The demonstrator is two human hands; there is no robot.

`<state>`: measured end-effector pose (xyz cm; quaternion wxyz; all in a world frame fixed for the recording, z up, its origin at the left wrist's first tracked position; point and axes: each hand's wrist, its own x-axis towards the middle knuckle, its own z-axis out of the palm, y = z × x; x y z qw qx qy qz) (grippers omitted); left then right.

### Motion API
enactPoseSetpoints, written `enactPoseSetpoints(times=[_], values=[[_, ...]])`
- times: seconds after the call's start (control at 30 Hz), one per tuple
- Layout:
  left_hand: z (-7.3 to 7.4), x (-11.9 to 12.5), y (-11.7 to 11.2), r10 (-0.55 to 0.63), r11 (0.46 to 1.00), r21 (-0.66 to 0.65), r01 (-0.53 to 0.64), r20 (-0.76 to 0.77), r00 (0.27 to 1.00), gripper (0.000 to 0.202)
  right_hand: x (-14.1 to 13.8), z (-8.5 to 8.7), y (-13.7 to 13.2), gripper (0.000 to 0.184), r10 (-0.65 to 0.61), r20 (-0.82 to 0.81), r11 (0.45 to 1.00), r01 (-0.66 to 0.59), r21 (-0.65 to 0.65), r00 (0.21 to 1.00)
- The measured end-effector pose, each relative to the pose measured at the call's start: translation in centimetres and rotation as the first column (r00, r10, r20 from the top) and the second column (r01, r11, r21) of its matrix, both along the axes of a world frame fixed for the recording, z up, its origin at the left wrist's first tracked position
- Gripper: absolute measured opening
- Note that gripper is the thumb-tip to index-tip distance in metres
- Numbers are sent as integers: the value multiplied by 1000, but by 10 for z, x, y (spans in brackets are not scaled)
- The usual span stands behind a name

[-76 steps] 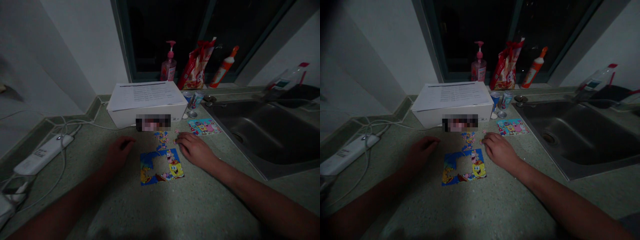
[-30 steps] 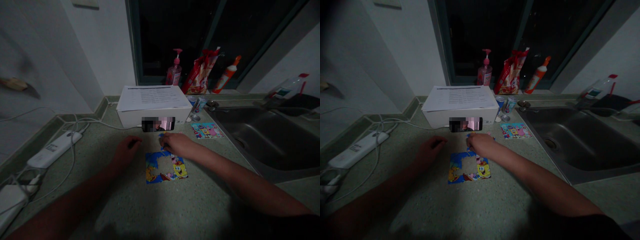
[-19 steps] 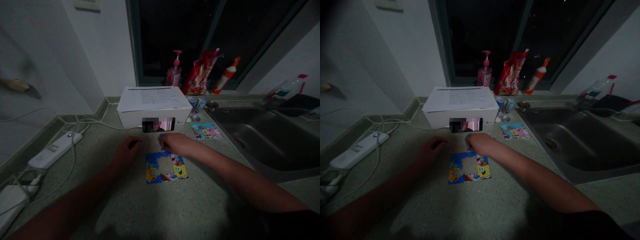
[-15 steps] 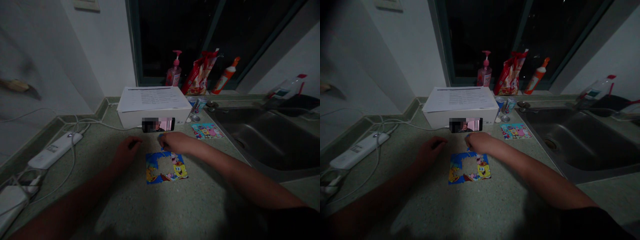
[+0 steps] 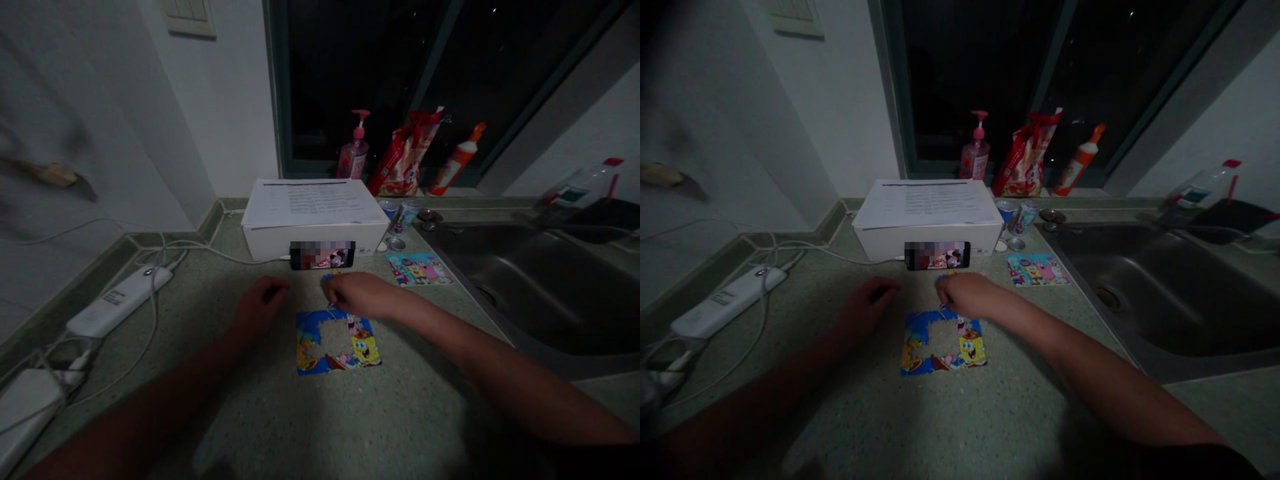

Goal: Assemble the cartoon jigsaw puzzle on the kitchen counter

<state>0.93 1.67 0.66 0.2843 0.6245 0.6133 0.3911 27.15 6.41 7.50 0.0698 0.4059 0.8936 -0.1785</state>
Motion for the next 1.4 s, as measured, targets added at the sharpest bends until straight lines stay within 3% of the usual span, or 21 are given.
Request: enactPoseSetpoints(times=[0.13,0.23,0.33,0.5,0.63,0.73,0.97,1.13,1.4], values=[[2,0,-1,1,1000,-9,-1,-3,1000,26,13,-6,-6,22,-41,-155,999,39,-14,987],[4,0,-1,3,1000,-21,-3,1,1000,24,28,-13,-10,36,-26,-357,1000,23,-11,934],[6,0,-1,-7,1000,-25,6,-8,1000,25,48,-25,-17,38,-98,-562,995,68,-74,822],[4,-1,-1,6,999,-34,-7,-24,1000,28,72,-48,-36,32,-388,-713,922,236,-309,584],[0,-3,0,8,1000,-13,-9,-27,1000,27,77,-56,-44,37,-591,-716,806,311,-504,372],[-2,-5,1,24,1000,-7,-24,-27,999,28,76,-55,-45,36,-618,-734,780,339,-526,283],[0,-5,0,33,999,-30,-35,-39,999,31,76,-56,-46,33,-651,-740,749,307,-588,170],[4,-5,-1,27,999,-34,-29,-38,999,31,77,-61,-43,36,-699,-707,696,332,-637,109],[3,-4,-1,32,999,-32,-34,-56,998,29,75,-56,-43,40,-731,-682,644,342,-684,14]])
